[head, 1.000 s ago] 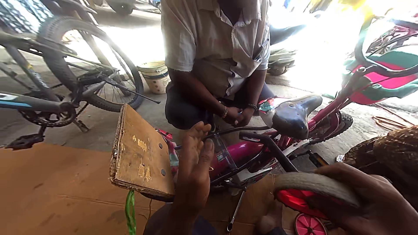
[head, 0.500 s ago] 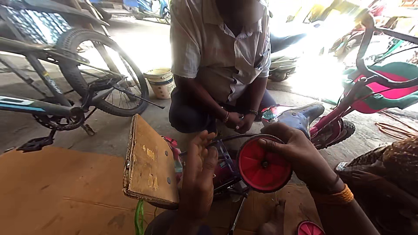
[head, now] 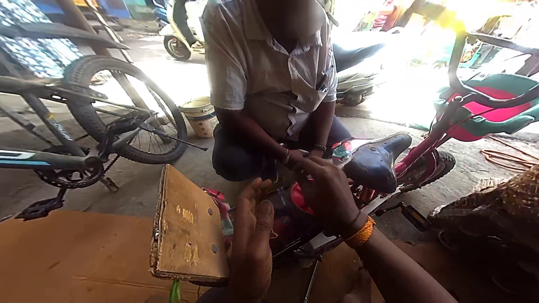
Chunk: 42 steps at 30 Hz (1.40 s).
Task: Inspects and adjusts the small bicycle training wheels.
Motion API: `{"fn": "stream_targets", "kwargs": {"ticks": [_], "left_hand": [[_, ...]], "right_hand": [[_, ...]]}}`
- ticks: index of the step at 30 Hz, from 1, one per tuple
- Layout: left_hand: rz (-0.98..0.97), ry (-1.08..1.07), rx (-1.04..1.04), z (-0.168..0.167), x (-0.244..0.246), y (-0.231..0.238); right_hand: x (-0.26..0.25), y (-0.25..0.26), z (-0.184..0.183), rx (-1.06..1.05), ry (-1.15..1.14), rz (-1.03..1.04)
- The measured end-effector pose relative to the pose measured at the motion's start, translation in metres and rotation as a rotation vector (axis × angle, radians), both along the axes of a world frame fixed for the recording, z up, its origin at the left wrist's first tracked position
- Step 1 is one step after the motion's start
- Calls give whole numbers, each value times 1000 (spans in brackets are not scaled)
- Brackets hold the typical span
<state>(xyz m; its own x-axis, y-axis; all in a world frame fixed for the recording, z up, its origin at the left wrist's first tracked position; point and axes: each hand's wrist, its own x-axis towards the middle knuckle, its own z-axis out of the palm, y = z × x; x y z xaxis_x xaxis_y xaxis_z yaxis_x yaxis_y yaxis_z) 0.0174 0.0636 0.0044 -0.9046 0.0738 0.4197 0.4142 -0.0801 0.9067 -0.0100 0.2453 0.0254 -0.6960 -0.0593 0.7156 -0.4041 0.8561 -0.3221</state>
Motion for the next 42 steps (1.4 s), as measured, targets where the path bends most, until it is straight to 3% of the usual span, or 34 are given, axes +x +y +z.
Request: {"fn": "stream_targets", "kwargs": {"ticks": [3,7,10,19,22,26,32,37,42], "left_hand": [[19,34,35,-1,-2,-4],[-7,63,57,-3,-3,-8],[-18,60,48,-3,-3,-8],[-69,43,31,-3,-9,-4],[-85,47,-11,-3,-5,-6],[-132,104,-151,-6,2,-3],[-205,179,-447,-10,-2,-2],[-116,277,-643,-11,-1,2],[27,338,-881,-7,5,12]], "right_hand": [[29,4,6,-114,-29,22],[71,7,-31,9,-337,11],[70,8,-52,-15,-308,13],[65,9,-53,-115,-352,27],[69,4,-70,-242,-202,3],[76,0,-88,-427,-89,-192],[72,16,-67,-484,-143,-111],[74,23,-57,-472,-160,-123],[84,13,-72,-565,-139,-135]]}}
